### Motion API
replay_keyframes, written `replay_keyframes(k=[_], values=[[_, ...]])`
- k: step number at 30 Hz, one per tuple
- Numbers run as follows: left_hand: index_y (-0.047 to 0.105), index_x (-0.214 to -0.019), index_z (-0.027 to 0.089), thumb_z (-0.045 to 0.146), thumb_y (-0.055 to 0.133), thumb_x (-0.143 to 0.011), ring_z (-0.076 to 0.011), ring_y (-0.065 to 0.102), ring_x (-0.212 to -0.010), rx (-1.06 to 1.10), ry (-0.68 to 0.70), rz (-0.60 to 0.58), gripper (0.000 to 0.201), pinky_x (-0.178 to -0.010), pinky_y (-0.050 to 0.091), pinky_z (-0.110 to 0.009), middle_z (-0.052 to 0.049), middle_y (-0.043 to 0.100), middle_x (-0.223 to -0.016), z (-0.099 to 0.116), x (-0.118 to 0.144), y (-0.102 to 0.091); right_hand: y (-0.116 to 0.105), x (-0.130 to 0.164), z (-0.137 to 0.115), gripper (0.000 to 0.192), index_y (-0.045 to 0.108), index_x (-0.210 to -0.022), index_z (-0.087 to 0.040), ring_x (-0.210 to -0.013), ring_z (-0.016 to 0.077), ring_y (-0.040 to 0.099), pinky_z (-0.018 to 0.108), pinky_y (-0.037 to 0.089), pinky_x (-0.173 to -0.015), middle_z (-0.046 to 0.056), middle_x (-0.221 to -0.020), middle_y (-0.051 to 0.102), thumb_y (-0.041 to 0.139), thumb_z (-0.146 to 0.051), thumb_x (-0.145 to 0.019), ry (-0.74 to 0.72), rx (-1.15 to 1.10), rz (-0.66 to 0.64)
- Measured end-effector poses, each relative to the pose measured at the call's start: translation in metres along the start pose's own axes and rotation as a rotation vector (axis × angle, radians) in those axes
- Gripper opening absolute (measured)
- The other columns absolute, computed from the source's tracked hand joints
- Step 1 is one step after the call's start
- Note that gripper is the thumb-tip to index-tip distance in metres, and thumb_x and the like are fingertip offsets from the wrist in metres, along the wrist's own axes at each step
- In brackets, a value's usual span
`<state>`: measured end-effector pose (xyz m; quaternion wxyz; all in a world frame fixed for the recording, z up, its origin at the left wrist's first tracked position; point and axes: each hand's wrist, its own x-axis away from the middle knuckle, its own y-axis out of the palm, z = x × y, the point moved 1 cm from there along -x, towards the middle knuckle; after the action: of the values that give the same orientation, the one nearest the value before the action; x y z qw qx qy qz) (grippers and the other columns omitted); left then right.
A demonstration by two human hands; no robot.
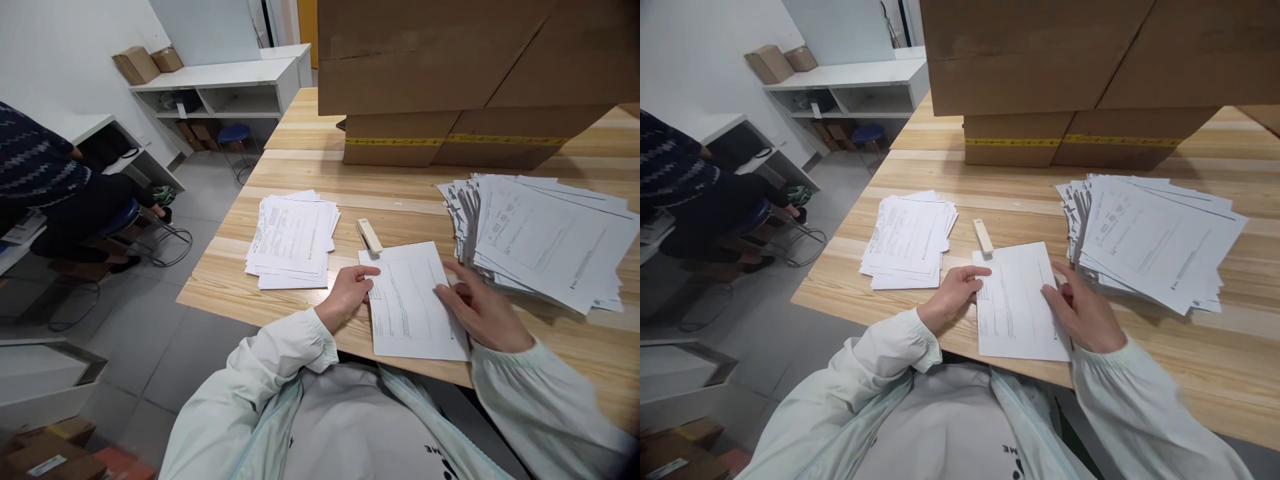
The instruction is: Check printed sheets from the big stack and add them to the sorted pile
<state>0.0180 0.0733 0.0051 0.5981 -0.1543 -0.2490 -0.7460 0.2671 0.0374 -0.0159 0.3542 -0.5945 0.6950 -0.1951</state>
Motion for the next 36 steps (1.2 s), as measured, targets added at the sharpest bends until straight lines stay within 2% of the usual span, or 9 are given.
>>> replay_keyframes(k=[3,7,9,12,17,23,30,33,36], values=[[0.067,-0.108,0.003,-0.003,0.048,-0.08,-0.0079,0.055,-0.052,0.019,-0.013,-0.004,0.035,-0.054,0.049,-0.021,0.003,0.055,-0.059,-0.001,-0.008,-0.002,-0.044,0.002,-0.023,0.048,0.067,-0.119,-0.032,-0.039,0.0192,0.053,0.032,0.032,-0.036,0.0,-0.066,0.07,0.048,-0.065,-0.089,-0.174,0.422,-0.011],[0.067,-0.106,0.004,-0.004,0.051,-0.078,-0.009,0.058,-0.054,0.033,-0.009,-0.006,0.033,-0.055,0.052,-0.022,0.002,0.056,-0.058,-0.003,-0.011,-0.002,-0.069,-0.028,-0.077,0.043,0.069,-0.115,-0.028,-0.042,0.015,0.052,0.033,0.034,-0.043,0.002,-0.076,0.073,0.041,-0.057,-0.097,-0.366,0.509,0.093],[0.067,-0.106,0.004,-0.004,0.051,-0.078,-0.0086,0.058,-0.053,0.038,-0.014,-0.015,0.033,-0.054,0.052,-0.021,0.002,0.057,-0.059,-0.003,-0.011,-0.001,-0.05,-0.058,-0.101,0.036,0.071,-0.109,-0.021,-0.051,0.0137,0.056,0.031,0.041,-0.052,0.005,-0.087,0.075,0.044,-0.043,-0.1,-0.505,0.409,0.095],[0.066,-0.105,0.004,-0.005,0.049,-0.079,-0.0077,0.056,-0.049,0.044,-0.026,-0.026,0.033,-0.051,0.052,-0.021,0.004,0.053,-0.057,-0.002,-0.011,0.0,0.01,-0.11,-0.118,0.033,0.072,-0.106,-0.016,-0.082,0.022,0.065,0.034,0.049,-0.07,0.009,-0.095,0.074,0.045,-0.034,-0.099,-0.567,0.358,0.01],[0.065,-0.101,0.005,-0.005,0.049,-0.078,-0.0082,0.055,-0.046,0.056,-0.043,-0.017,0.03,-0.047,0.051,-0.021,0.005,0.051,-0.055,0.001,-0.012,0.0,0.108,-0.162,-0.107,0.038,0.065,-0.124,-0.01,-0.124,0.0333,0.048,0.048,0.044,-0.099,0.018,-0.13,0.063,0.046,-0.03,-0.098,-0.509,0.373,-0.269],[0.066,-0.096,0.008,-0.006,0.052,-0.075,-0.0061,0.053,-0.045,0.084,-0.059,-0.05,0.028,-0.048,0.049,-0.018,0.007,0.051,-0.053,0.0,-0.015,-0.003,0.14,-0.155,-0.087,0.044,0.062,-0.128,-0.011,-0.127,0.034,0.043,0.051,0.039,-0.102,0.019,-0.132,0.059,0.035,-0.034,-0.101,-0.432,0.331,-0.23],[0.065,-0.098,0.006,-0.008,0.047,-0.075,-0.0065,0.051,-0.043,0.063,-0.055,-0.041,0.032,-0.047,0.05,-0.02,0.007,0.05,-0.052,0.005,-0.014,0.0,0.137,-0.157,-0.1,0.044,0.059,-0.13,-0.01,-0.127,0.0347,0.046,0.052,0.038,-0.105,0.019,-0.135,0.059,0.04,-0.034,-0.098,-0.442,0.287,-0.139],[0.064,-0.098,0.005,-0.006,0.049,-0.075,-0.007,0.053,-0.045,0.096,-0.067,-0.059,0.03,-0.047,0.048,-0.019,0.006,0.052,-0.054,0.002,0.0,-0.007,0.1,-0.156,-0.11,0.045,0.056,-0.132,-0.009,-0.127,0.0325,0.05,0.05,0.037,-0.109,0.019,-0.136,0.06,0.043,-0.035,-0.097,-0.476,0.243,-0.052],[0.066,-0.101,0.006,-0.001,0.053,-0.077,-0.0058,0.051,-0.047,0.168,-0.011,-0.074,0.029,-0.048,0.045,-0.018,0.004,0.054,-0.059,-0.006,0.029,-0.022,0.04,-0.125,-0.111,0.045,0.059,-0.129,-0.012,-0.123,0.0308,0.057,0.051,0.039,-0.109,0.017,-0.13,0.065,0.049,-0.04,-0.096,-0.483,0.168,0.041]])
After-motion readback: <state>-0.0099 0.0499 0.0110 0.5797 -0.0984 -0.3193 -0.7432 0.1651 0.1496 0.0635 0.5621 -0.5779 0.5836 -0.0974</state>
